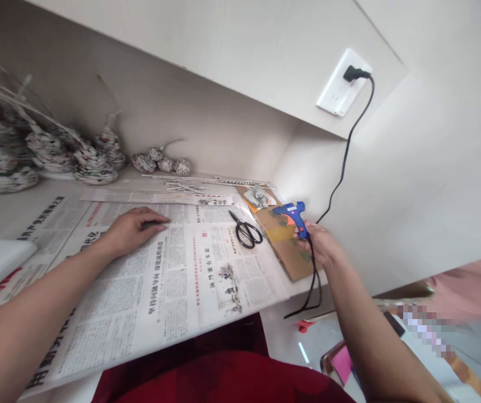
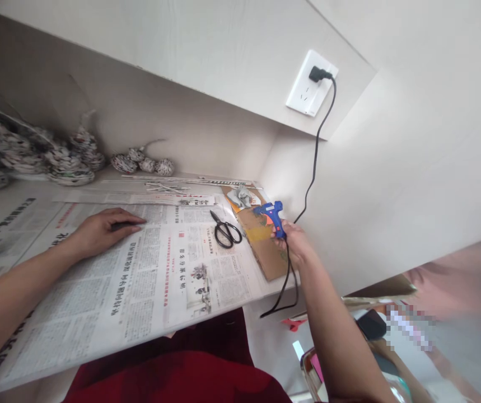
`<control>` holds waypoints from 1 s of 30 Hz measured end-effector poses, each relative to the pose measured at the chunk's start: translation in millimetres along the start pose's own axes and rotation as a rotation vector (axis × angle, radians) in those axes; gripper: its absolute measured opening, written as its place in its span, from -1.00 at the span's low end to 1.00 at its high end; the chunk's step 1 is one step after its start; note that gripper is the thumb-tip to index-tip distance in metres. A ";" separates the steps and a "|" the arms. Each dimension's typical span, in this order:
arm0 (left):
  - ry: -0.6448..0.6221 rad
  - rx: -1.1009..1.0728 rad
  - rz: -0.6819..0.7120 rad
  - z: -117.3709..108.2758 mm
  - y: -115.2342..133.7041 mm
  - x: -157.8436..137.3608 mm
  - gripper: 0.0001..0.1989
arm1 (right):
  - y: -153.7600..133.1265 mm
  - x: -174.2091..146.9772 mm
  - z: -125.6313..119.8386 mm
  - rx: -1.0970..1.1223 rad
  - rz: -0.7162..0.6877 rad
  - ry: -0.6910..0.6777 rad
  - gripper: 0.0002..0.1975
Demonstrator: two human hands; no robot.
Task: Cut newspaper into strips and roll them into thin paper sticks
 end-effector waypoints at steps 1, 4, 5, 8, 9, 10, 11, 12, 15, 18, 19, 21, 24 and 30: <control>-0.002 -0.002 0.004 -0.1 -0.1 0.0 -0.62 | -3.2 -4.7 6.6 0.156 0.059 -0.071 -0.83; -0.013 -0.007 0.009 -0.6 0.2 -0.6 -0.62 | -13.1 -19.8 22.4 0.390 0.127 -0.225 -0.80; -0.013 -0.007 0.010 -1.1 0.4 -0.9 -0.62 | -14.7 -24.2 26.4 0.415 0.131 -0.263 -0.80; -0.003 0.002 0.013 -2.7 1.4 -1.7 -0.62 | -15.0 -34.4 34.5 0.438 0.135 -0.327 -0.81; -0.003 0.003 0.012 -2.8 1.7 -1.8 -0.63 | -14.5 -36.8 36.2 0.438 0.136 -0.338 -0.81; -0.005 0.001 0.007 -2.7 1.9 -1.7 -0.63 | -14.1 -38.9 37.6 0.438 0.137 -0.348 -0.82; -0.008 -0.003 0.000 -2.5 2.0 -1.6 -0.62 | -13.8 -40.7 38.8 0.437 0.136 -0.356 -0.82; -0.010 -0.008 -0.005 -2.2 2.2 -1.4 -0.62 | -13.7 -42.1 39.7 0.434 0.135 -0.362 -0.82; -0.011 -0.018 -0.005 -1.8 3.4 -0.9 -0.61 | -12.9 -44.2 40.6 0.413 0.123 -0.355 -0.81; -0.011 -0.017 -0.006 -1.9 4.5 -0.6 -0.60 | -11.3 -45.0 41.1 0.406 0.105 -0.343 -0.82; -0.012 -0.017 -0.012 -2.0 4.7 -0.5 -0.59 | -10.6 -45.5 41.8 0.409 0.107 -0.348 -0.84; -0.014 -0.014 -0.020 -2.1 5.1 -0.3 -0.58 | -10.3 -47.2 43.7 0.423 0.107 -0.368 -0.86; -0.005 -0.017 -0.022 -2.3 5.6 0.2 -0.57 | -13.0 -51.4 46.8 0.455 0.090 -0.415 -0.85; -0.007 -0.024 -0.014 -0.9 2.8 0.1 -0.59 | -17.4 -59.8 51.7 0.424 0.062 -0.487 -0.79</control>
Point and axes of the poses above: each hand's wrist, its own x-axis towards the middle knuckle, its own z-axis out of the palm, y = z × x, the point moved 5 cm from there along x, towards the middle knuckle, and after that the axes turned 1 degree about x, right-handed, at the moved point
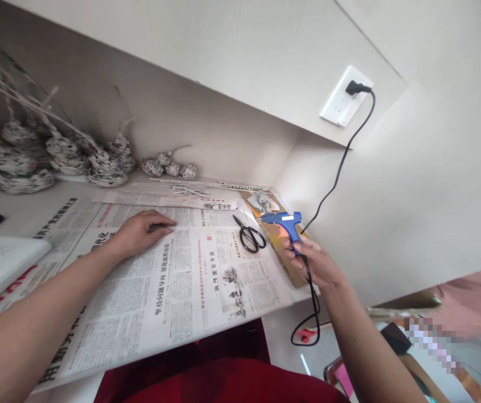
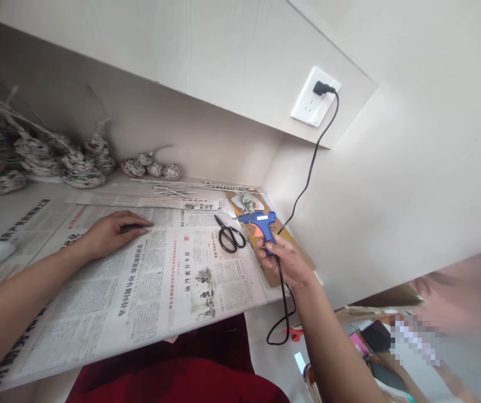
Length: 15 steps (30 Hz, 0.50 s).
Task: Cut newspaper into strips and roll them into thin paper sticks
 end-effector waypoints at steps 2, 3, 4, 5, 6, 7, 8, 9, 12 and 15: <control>-0.004 0.000 0.003 0.1 -0.8 -0.2 -0.60 | 1.2 0.2 2.5 -0.030 0.001 -0.026 -0.76; -0.007 -0.001 0.005 0.1 -0.7 -0.2 -0.60 | 1.9 0.8 3.7 -0.042 -0.001 -0.038 -0.74; -0.010 0.000 0.008 0.1 -0.4 -0.2 -0.61 | 2.6 1.7 4.5 -0.052 -0.006 -0.044 -0.73; -0.012 0.002 0.009 -0.1 0.0 -0.1 -0.61 | 3.3 2.7 5.1 -0.062 -0.014 -0.046 -0.73; -0.013 0.007 0.007 -0.4 0.7 0.0 -0.61 | 4.0 3.9 5.1 -0.076 -0.024 -0.042 -0.73; -0.016 0.012 0.004 -0.6 1.4 0.1 -0.61 | 4.7 5.2 4.6 -0.095 -0.035 -0.034 -0.73; -0.018 0.017 -0.003 -0.9 2.1 0.1 -0.62 | 5.4 6.6 3.5 -0.120 -0.049 -0.026 -0.72; -0.022 0.019 -0.009 -1.2 2.9 0.2 -0.61 | 5.9 8.0 1.6 -0.151 -0.069 -0.016 -0.72; -0.033 0.009 -0.024 -1.5 4.4 -0.1 -0.60 | 7.1 13.0 -11.0 -0.312 -0.150 0.038 -0.70; -0.029 0.003 -0.036 -1.6 4.0 -0.4 -0.60 | 7.3 17.0 -36.6 -0.568 -0.218 0.207 -0.58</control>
Point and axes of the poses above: each hand's wrist, its own x-axis towards the middle knuckle, its own z-axis out of the palm, y = z × x, the point moved 5 cm from there along x, towards the middle knuckle, and after that the axes turned 1 degree about x, right-handed, at the moved point
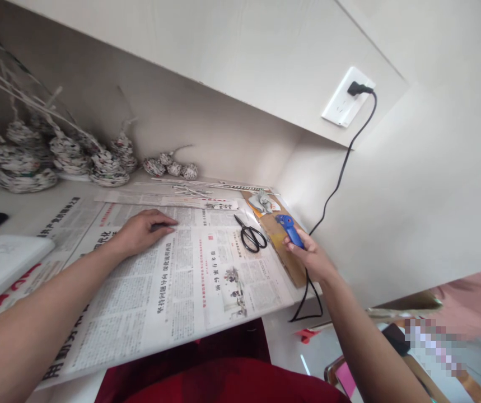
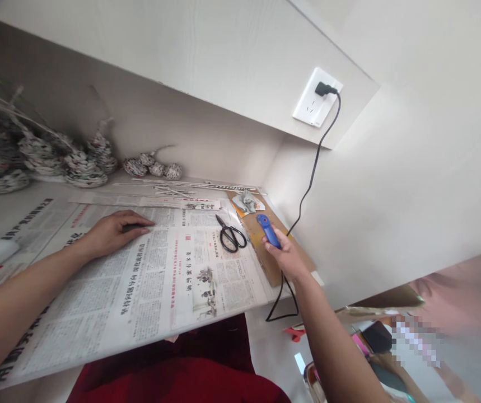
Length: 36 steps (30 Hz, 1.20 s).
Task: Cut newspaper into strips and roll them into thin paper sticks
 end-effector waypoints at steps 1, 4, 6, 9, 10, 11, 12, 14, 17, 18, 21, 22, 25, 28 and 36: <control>0.002 0.001 -0.001 0.0 -0.4 -0.1 -0.60 | 5.3 1.8 -8.2 -0.095 -0.003 0.060 -0.53; 0.007 0.001 0.008 0.3 -1.5 0.0 -0.60 | 17.0 5.4 -30.1 -0.381 -0.018 0.167 -0.45; 0.009 0.006 0.012 0.6 -2.7 0.2 -0.61 | 22.6 7.2 -41.2 -0.586 -0.020 0.180 -0.42; 0.010 0.023 0.019 1.3 -4.1 0.3 -0.62 | 30.1 10.9 -52.7 -0.842 -0.004 0.162 -0.39; 0.012 0.027 0.024 1.3 -4.1 0.3 -0.63 | 32.0 12.6 -55.0 -0.902 -0.006 0.149 -0.39; 0.012 0.030 0.029 1.2 -3.7 0.1 -0.64 | 33.4 14.3 -56.6 -0.956 -0.010 0.138 -0.39; 0.012 0.032 0.033 1.1 -3.2 -0.1 -0.65 | 34.1 16.0 -57.8 -1.009 -0.015 0.129 -0.38; 0.013 0.032 0.037 0.6 -1.3 -0.5 -0.66 | 33.0 18.8 -59.5 -1.107 -0.012 0.107 -0.36; 0.017 0.034 0.038 -0.2 1.3 -0.6 -0.67 | 26.6 20.1 -60.1 -1.213 0.074 0.022 -0.30; 0.017 0.037 0.038 -0.3 1.8 -0.5 -0.68 | 22.7 19.8 -59.5 -1.246 0.117 -0.004 -0.29; 0.013 0.042 0.036 0.4 1.7 0.0 -0.68 | 1.3 20.6 -50.6 -1.385 0.164 0.024 -0.37; 0.011 0.041 0.037 0.7 1.4 0.1 -0.68 | -8.5 22.6 -42.9 -1.418 0.120 0.058 -0.42; 0.010 0.035 0.033 0.8 0.4 0.3 -0.69 | -32.5 34.2 -3.6 -1.303 -0.096 0.073 -0.60; 0.015 0.023 0.025 0.2 -0.1 0.3 -0.69 | -37.8 50.9 46.3 -1.148 -0.194 -0.118 -0.66; 0.013 0.000 0.018 -0.1 0.2 1.1 -0.69 | -31.8 79.3 98.3 -1.128 -0.264 -0.104 -0.68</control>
Point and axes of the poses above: each hand's wrist, its own x-axis towards the middle knuckle, its own z-axis out of the palm, y = z × x, the point moved 5 cm from there along x, towards the middle knuckle, and after that the axes turned 1 degree about x, right-handed, at the moved point
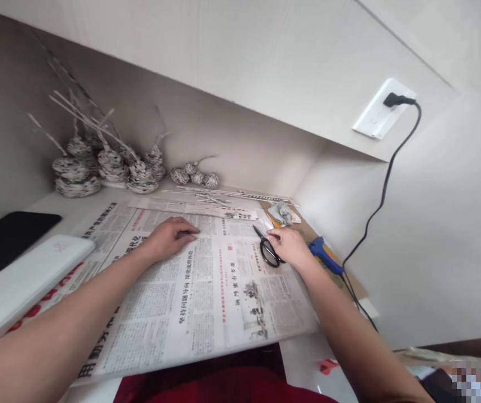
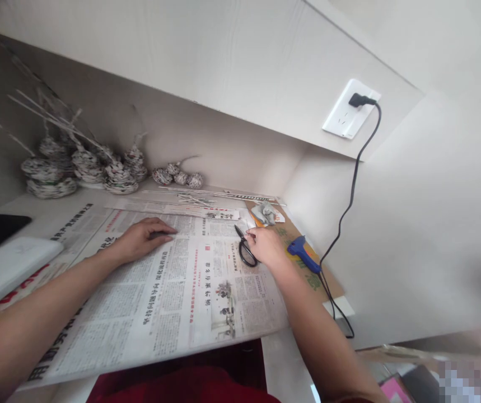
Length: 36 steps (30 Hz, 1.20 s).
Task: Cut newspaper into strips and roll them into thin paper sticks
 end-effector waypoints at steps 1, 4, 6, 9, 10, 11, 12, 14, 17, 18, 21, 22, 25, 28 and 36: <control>0.000 -0.001 -0.005 -0.2 0.1 0.2 -0.69 | 0.5 2.0 1.3 0.005 0.006 0.003 -0.69; -0.006 -0.002 -0.001 -0.5 0.8 0.6 -0.69 | 2.8 7.0 1.9 0.001 0.021 0.026 -0.70; -0.006 -0.003 0.003 -0.5 1.0 0.6 -0.69 | 5.1 7.2 0.3 -0.005 0.031 0.040 -0.70; 0.007 -0.009 0.000 -0.7 0.2 -0.2 -0.68 | 14.4 -4.3 -7.0 -0.026 0.062 0.091 -0.67; 0.011 -0.010 -0.001 -0.8 -0.1 -0.5 -0.67 | 20.1 -12.2 -11.3 -0.045 0.082 0.127 -0.64; 0.013 -0.010 0.001 -0.6 -0.4 -0.7 -0.66 | 27.4 -22.0 -16.0 -0.072 0.111 0.164 -0.60; 0.012 -0.007 0.004 -0.4 -0.7 -0.8 -0.66 | 36.6 -33.3 -20.8 -0.108 0.154 0.197 -0.56; 0.009 0.003 0.010 0.5 -1.9 -0.7 -0.66 | 60.0 -57.9 -27.7 -0.199 0.283 0.212 -0.51; 0.005 0.014 0.016 1.7 -4.1 0.0 -0.66 | 98.4 -88.9 -27.4 -0.290 0.469 0.104 -0.46; 0.005 0.016 0.014 2.0 -4.6 0.1 -0.66 | 108.9 -95.3 -24.2 -0.278 0.491 0.051 -0.45; 0.004 0.025 0.009 1.9 -3.8 -0.1 -0.63 | 127.2 -102.2 -18.3 -0.124 0.459 0.042 -0.48; 0.006 0.028 0.010 1.5 -2.9 -0.4 -0.63 | 129.4 -102.2 -19.2 -0.022 0.443 0.097 -0.50; 0.006 0.032 0.019 0.4 -0.1 -1.4 -0.62 | 131.4 -104.5 -24.0 0.535 0.500 0.251 -0.63; 0.007 0.026 0.015 0.0 -0.3 -2.1 -0.62 | 118.1 -107.9 -23.2 1.214 0.570 0.166 -0.80; 0.005 0.022 0.015 1.3 -3.0 -1.2 -0.64 | 80.9 -112.0 -28.4 1.695 0.515 0.022 -0.82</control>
Point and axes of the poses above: each hand's wrist, its own x-axis towards the middle knuckle, its own z-axis out of the palm, y = z × x, the point moved 5 cm from there along x, towards the middle knuckle, and after that the axes turned 1 degree about x, right-handed, at the moved point
